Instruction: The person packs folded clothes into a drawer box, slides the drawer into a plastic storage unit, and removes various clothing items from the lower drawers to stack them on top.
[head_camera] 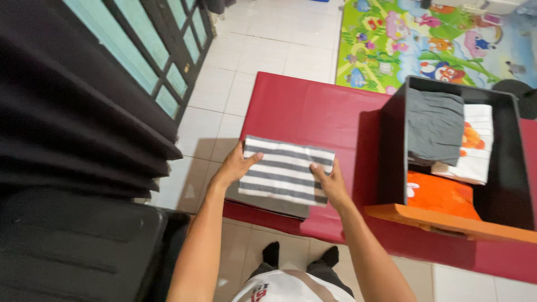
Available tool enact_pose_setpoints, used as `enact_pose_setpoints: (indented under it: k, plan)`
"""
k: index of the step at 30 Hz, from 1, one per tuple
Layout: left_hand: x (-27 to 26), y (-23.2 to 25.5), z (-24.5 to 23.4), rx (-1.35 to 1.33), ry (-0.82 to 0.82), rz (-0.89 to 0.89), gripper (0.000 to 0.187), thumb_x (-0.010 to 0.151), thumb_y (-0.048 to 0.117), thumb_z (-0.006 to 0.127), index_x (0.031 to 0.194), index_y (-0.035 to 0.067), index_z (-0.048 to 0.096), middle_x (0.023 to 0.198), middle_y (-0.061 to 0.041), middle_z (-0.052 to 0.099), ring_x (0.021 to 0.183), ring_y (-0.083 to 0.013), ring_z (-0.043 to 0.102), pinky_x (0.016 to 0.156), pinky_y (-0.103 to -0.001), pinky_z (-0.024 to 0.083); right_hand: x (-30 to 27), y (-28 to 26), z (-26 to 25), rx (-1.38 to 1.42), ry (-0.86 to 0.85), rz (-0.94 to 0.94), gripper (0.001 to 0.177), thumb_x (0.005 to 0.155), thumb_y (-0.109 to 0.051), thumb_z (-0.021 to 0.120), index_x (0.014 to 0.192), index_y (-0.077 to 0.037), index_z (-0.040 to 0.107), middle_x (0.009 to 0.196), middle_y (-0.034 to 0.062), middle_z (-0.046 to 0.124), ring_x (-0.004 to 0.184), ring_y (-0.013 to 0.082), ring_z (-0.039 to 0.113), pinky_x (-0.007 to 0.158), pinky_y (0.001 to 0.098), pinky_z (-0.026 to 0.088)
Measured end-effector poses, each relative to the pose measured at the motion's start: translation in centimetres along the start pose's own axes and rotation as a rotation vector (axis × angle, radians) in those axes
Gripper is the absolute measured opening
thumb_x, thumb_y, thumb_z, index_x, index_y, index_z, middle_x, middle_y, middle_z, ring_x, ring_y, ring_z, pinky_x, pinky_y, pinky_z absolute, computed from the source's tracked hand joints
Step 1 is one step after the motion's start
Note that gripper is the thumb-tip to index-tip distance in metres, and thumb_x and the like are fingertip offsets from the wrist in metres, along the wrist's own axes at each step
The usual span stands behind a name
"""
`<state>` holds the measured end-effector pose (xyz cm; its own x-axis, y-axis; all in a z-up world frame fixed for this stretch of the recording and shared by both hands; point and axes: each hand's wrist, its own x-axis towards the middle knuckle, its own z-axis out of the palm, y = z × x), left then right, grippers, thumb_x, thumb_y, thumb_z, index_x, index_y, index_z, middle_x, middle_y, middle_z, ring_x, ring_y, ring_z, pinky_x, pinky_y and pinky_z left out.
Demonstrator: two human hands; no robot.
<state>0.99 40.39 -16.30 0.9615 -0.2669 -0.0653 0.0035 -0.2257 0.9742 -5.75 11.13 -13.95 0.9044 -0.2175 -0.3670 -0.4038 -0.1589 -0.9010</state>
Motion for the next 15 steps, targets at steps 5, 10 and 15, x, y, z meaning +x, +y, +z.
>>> enact_pose_setpoints:
  k: [5, 10, 15]
  plan:
    - [3.4, 5.2, 6.9, -0.054, -0.020, -0.116, 0.079, 0.085, 0.049, 0.076, 0.140, -0.001, 0.051, 0.134, -0.018, 0.068, 0.129, -0.0274, 0.063, 0.109, -0.039, 0.049, -0.4, -3.7, -8.1, -0.054, 0.099, -0.053, 0.045, 0.094, -0.030, 0.068, 0.129, -0.008, 0.050, 0.111, 0.0116, 0.070, 0.103, 0.0236, 0.070, 0.088, 0.0385, 0.059]
    - [6.9, 10.7, 17.2, 0.019, -0.104, -0.073, 0.102, 0.067, 0.049, 0.086, 0.146, 0.001, 0.042, 0.136, -0.020, 0.063, 0.133, -0.0301, 0.058, 0.111, -0.043, 0.048, -0.5, -4.5, -20.4, -0.124, 0.233, -0.251, 0.044, 0.097, -0.032, 0.073, 0.123, -0.001, 0.055, 0.111, 0.0119, 0.069, 0.100, 0.0187, 0.067, 0.086, 0.0343, 0.058]
    - [8.9, 16.2, 29.9, 0.035, -0.305, -0.004, 0.134, 0.064, 0.033, 0.096, 0.162, 0.011, 0.007, 0.151, -0.027, 0.047, 0.143, -0.0357, 0.044, 0.117, -0.047, 0.034, -2.7, -4.5, -33.3, -0.202, 0.354, -0.091, 0.052, 0.090, -0.040, 0.073, 0.123, -0.004, 0.054, 0.108, 0.0092, 0.072, 0.095, 0.0143, 0.072, 0.082, 0.0314, 0.061]
